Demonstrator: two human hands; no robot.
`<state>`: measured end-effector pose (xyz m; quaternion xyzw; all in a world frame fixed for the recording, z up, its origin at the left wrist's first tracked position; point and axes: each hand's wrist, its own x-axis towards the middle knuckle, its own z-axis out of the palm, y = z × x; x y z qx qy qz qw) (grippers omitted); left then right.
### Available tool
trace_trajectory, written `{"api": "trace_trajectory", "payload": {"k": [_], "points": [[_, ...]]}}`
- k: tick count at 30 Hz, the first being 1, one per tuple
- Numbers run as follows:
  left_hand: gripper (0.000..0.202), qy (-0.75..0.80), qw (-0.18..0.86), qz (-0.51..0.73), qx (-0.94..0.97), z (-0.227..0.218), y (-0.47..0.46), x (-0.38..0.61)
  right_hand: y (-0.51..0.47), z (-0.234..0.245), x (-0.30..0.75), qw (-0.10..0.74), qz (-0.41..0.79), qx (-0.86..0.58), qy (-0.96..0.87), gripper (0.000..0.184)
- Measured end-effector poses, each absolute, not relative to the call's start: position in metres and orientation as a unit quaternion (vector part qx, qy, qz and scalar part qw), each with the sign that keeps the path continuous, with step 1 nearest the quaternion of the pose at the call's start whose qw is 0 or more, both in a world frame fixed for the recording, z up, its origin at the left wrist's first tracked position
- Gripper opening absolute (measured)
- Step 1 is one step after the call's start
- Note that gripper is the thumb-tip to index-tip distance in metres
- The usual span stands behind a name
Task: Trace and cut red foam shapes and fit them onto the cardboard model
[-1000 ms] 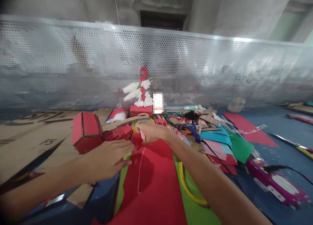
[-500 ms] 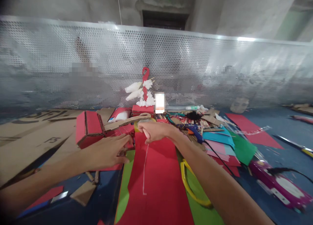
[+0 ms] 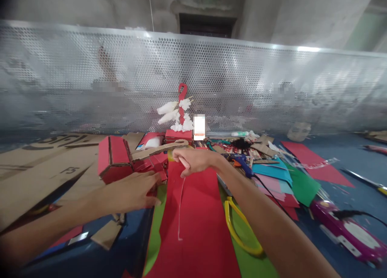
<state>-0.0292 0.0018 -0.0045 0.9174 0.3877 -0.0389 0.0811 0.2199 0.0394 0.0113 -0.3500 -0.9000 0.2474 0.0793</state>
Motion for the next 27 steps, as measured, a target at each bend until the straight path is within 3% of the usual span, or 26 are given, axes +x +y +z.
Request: {"api": "trace_trajectory", "payload": {"k": [8,14,22,27], "points": [[0.028,0.419,0.166,-0.046,0.891,-0.004,0.009,-0.030,0.032,0.014,0.214,0.070,0.270,-0.357,-0.892,0.042],[0.023,0.343,0.129,0.016,0.930,-0.022,0.023,-0.030,0.036,0.010,0.214,0.079,0.261,-0.342,-0.899,0.042],[0.015,0.361,0.175,0.064,0.914,-0.026,0.031,-0.023,0.033,0.013,0.210,0.081,0.265,-0.332,-0.902,0.042],[0.038,0.399,0.128,0.107,0.902,-0.029,0.030,-0.016,0.028,0.013,0.201,0.073,0.242,-0.363,-0.897,0.045]]}}
